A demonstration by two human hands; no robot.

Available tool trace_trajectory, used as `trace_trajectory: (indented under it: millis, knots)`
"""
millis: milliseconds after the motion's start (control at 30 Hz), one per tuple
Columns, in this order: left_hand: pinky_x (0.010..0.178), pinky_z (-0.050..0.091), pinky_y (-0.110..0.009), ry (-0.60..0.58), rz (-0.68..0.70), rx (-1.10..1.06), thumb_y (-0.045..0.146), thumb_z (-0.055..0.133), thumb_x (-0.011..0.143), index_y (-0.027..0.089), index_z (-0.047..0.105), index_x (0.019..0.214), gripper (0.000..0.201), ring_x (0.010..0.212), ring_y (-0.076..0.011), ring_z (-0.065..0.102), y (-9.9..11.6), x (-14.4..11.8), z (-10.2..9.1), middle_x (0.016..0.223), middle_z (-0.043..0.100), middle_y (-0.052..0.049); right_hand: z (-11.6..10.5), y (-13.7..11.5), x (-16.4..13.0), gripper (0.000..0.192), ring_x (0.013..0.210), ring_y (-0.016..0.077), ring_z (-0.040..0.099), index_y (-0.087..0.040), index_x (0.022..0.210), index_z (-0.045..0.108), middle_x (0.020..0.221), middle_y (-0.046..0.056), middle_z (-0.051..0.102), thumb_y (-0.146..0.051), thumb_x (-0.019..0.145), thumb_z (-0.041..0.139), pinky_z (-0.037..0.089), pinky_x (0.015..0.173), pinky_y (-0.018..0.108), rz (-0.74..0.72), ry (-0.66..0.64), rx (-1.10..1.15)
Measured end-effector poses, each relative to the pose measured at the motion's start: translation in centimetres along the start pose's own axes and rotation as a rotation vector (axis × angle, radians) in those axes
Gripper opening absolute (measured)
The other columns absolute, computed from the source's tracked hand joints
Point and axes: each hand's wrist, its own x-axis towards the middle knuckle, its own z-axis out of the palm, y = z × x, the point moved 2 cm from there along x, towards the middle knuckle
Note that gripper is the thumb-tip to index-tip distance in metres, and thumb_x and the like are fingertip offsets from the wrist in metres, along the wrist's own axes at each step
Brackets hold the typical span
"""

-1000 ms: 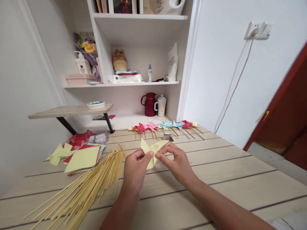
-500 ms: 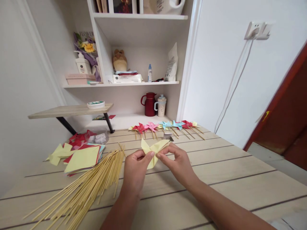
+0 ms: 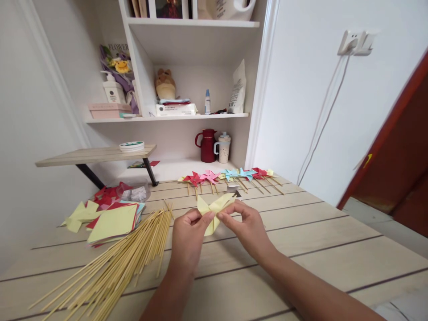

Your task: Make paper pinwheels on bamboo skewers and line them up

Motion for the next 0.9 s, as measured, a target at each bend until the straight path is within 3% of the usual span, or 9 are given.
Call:
trace_trajectory:
  millis: [400,533,633,733,800,900]
  knots:
    - [0.068,0.049,-0.028,0.044,0.016,0.042,0.036,0.081,0.064,0.015,0.079,0.086,0.030,0.076,-0.0222,0.068,-0.4,0.5,-0.1,0.075,0.076,-0.007,0.1,0.2,0.0,0.020,0.081,0.0212,0.062,-0.022,0.068,0.065,0.080,0.002,0.068,-0.037,0.080,0.072,0.047,0.076,0.033,-0.004,-0.023,0.002]
    - [0.073,0.050,-0.031,0.025,0.000,0.037,0.034,0.080,0.065,0.015,0.079,0.087,0.029,0.079,-0.0241,0.069,0.0,0.5,-0.5,0.080,0.076,-0.008,-0.5,0.0,0.3,0.020,0.093,0.0229,0.061,-0.023,0.076,0.068,0.092,0.005,0.064,-0.038,0.088,0.064,0.047,0.087,0.037,-0.087,0.047,-0.038]
    - [0.075,0.048,-0.030,0.045,0.107,0.151,0.030,0.077,0.066,0.019,0.079,0.078,0.016,0.081,-0.0239,0.068,0.4,0.6,-0.8,0.083,0.076,-0.006,-1.5,-0.3,0.6,0.017,0.115,0.0259,0.053,-0.028,0.099,0.071,0.114,0.008,0.055,-0.038,0.089,0.062,0.043,0.101,0.043,-0.225,0.138,-0.149]
    - [0.077,0.045,-0.030,0.050,0.270,0.321,0.025,0.075,0.067,0.023,0.078,0.066,0.004,0.082,-0.0239,0.065,0.8,0.6,-0.8,0.080,0.074,-0.005,-2.0,-0.5,0.8,0.037,0.129,0.0291,0.044,-0.034,0.121,0.065,0.132,0.009,0.047,-0.039,0.085,0.069,0.038,0.109,0.049,-0.301,0.110,-0.260]
    - [0.081,0.043,-0.032,0.057,0.351,0.440,0.024,0.075,0.067,0.025,0.076,0.060,0.007,0.082,-0.0249,0.063,0.8,0.6,-0.6,0.078,0.074,-0.005,-2.0,-0.6,0.9,0.042,0.132,0.0311,0.041,-0.035,0.122,0.065,0.138,0.008,0.046,-0.039,0.081,0.074,0.033,0.111,0.052,-0.334,0.055,-0.324]
    - [0.086,0.040,-0.037,0.040,0.416,0.599,0.023,0.072,0.070,0.027,0.075,0.058,0.012,0.081,-0.0259,0.062,0.6,0.6,-0.4,0.078,0.074,-0.004,-1.6,-0.5,0.9,0.030,0.130,0.0323,0.044,-0.033,0.107,0.073,0.137,0.007,0.053,-0.036,0.078,0.078,0.033,0.110,0.054,-0.376,-0.045,-0.388]
